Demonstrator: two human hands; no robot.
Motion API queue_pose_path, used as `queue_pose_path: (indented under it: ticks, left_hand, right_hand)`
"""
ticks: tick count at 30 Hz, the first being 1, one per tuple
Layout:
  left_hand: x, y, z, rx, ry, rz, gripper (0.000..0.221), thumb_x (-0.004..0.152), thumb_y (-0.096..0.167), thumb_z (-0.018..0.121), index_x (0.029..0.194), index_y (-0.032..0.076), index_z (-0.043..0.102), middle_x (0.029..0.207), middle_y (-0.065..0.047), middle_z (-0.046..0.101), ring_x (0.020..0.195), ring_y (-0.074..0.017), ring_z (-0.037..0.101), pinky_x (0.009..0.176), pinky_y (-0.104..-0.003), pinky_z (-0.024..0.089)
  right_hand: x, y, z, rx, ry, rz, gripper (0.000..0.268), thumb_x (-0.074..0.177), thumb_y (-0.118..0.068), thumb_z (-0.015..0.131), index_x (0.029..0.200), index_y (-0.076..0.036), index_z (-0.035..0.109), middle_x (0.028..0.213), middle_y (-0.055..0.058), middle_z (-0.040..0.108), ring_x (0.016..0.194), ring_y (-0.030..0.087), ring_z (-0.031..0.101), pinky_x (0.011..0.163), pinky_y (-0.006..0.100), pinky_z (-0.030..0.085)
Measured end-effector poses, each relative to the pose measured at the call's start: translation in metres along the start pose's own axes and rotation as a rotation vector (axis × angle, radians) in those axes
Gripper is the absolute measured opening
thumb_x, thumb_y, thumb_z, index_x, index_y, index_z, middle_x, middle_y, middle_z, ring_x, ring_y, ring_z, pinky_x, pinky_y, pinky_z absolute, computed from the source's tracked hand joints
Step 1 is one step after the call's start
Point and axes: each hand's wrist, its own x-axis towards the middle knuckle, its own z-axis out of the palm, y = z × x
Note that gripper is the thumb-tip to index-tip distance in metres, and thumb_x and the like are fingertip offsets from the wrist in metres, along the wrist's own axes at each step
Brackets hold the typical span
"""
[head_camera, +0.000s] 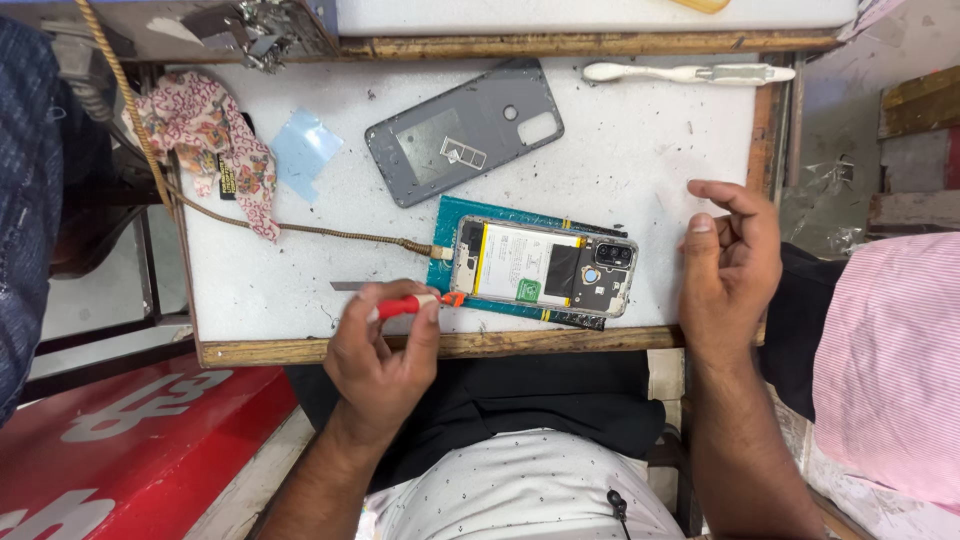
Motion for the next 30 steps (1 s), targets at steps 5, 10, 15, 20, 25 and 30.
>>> queue_pose_path:
  ticks: [5, 10, 15, 20, 25, 30]
  left_hand:
    - [0.028, 0.027, 0.0, 0.184, -0.155, 0.317, 0.049, 0.101, 0.004, 0.074, 0.135, 0.018, 0.042, 0.114, -0.017, 0.069, 0.097, -0.0281, 0.076, 0.08, -0.033, 0.067]
    - [0.041, 0.052, -0.011, 0.187, -0.333, 0.344, 0.046, 0.088, 0.017, 0.08, 0.126, 0.028, 0.056, 0.117, -0.011, 0.064, 0.109, -0.0332, 0.067, 0.097, -0.053, 0.058]
    - [0.054, 0.054, -0.011, 0.204, -0.372, 0.3, 0.046, 0.087, 0.008, 0.078, 0.126, 0.024, 0.059, 0.126, -0.015, 0.064, 0.124, -0.0419, 0.057, 0.109, -0.059, 0.047]
    - [0.048, 0.047, -0.02, 0.055, -0.414, 0.173, 0.047, 0.09, -0.004, 0.074, 0.127, 0.02, 0.057, 0.125, -0.008, 0.065, 0.129, -0.0348, 0.06, 0.113, -0.054, 0.052]
    - [0.049, 0.046, -0.017, 0.115, -0.371, 0.175, 0.052, 0.087, -0.002, 0.076, 0.128, 0.023, 0.056, 0.12, -0.009, 0.065, 0.129, -0.034, 0.06, 0.115, -0.057, 0.05]
    - [0.053, 0.046, -0.013, 0.127, -0.306, 0.188, 0.055, 0.083, 0.01, 0.082, 0.129, 0.025, 0.055, 0.124, -0.015, 0.06, 0.13, -0.0399, 0.053, 0.111, -0.054, 0.047]
  right_hand:
    - [0.003, -0.007, 0.002, -0.005, -0.028, 0.011, 0.015, 0.115, 0.0, 0.057, 0.129, 0.003, 0.058, 0.125, 0.012, 0.069, 0.083, 0.004, 0.058, 0.073, 0.018, 0.049]
    - [-0.001, -0.007, 0.003, -0.08, -0.047, 0.0, 0.012, 0.112, 0.002, 0.061, 0.123, 0.003, 0.065, 0.114, 0.008, 0.071, 0.083, 0.003, 0.057, 0.072, 0.017, 0.046]
    - [0.007, -0.012, 0.006, -0.107, -0.031, 0.022, 0.012, 0.109, 0.001, 0.064, 0.119, -0.001, 0.07, 0.109, 0.004, 0.073, 0.078, 0.002, 0.053, 0.068, 0.017, 0.042]
    - [0.011, -0.019, 0.004, -0.259, -0.143, -0.199, 0.019, 0.101, -0.01, 0.072, 0.12, -0.007, 0.07, 0.118, 0.007, 0.074, 0.1, 0.016, 0.064, 0.084, 0.027, 0.051]
    - [0.012, -0.031, 0.01, -0.352, -0.537, -0.472, 0.058, 0.077, -0.043, 0.085, 0.125, -0.015, 0.068, 0.139, 0.011, 0.064, 0.143, 0.038, 0.044, 0.12, 0.056, 0.03]
    - [0.012, -0.031, 0.017, -0.403, -0.658, -0.445, 0.062, 0.075, -0.05, 0.084, 0.13, -0.024, 0.068, 0.15, 0.007, 0.055, 0.15, 0.035, 0.035, 0.125, 0.065, 0.017]
